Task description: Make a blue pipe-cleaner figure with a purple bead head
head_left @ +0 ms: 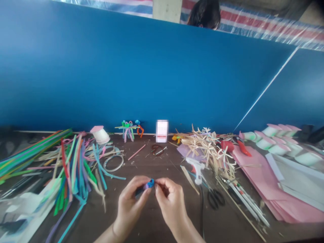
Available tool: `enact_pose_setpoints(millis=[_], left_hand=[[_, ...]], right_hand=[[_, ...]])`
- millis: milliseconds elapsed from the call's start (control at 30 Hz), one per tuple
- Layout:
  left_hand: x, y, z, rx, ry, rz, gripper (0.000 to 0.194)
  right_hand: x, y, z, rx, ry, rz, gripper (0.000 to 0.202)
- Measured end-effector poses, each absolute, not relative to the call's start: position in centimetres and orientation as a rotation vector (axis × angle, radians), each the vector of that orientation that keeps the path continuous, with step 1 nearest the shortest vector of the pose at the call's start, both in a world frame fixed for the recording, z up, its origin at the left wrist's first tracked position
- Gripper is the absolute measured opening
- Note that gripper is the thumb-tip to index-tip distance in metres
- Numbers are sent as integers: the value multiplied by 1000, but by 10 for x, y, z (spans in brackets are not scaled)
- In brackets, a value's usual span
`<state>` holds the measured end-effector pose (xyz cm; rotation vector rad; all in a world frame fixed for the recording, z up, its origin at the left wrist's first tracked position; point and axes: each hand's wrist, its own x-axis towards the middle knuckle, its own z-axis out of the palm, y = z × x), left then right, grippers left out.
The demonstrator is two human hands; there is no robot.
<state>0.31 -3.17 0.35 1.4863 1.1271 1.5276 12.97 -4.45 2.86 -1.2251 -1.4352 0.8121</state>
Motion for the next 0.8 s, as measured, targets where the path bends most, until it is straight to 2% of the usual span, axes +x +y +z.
enact_pose_setpoints(millis=[300, 800], left_hand=[[3, -36, 7, 1521, 1131, 1517, 16], [5, -40, 6, 1332, 1053, 1395, 10]], right_hand=[[128, -54, 28, -1203, -1427, 883, 18], [133, -55, 32, -1220, -1625, 588, 12]])
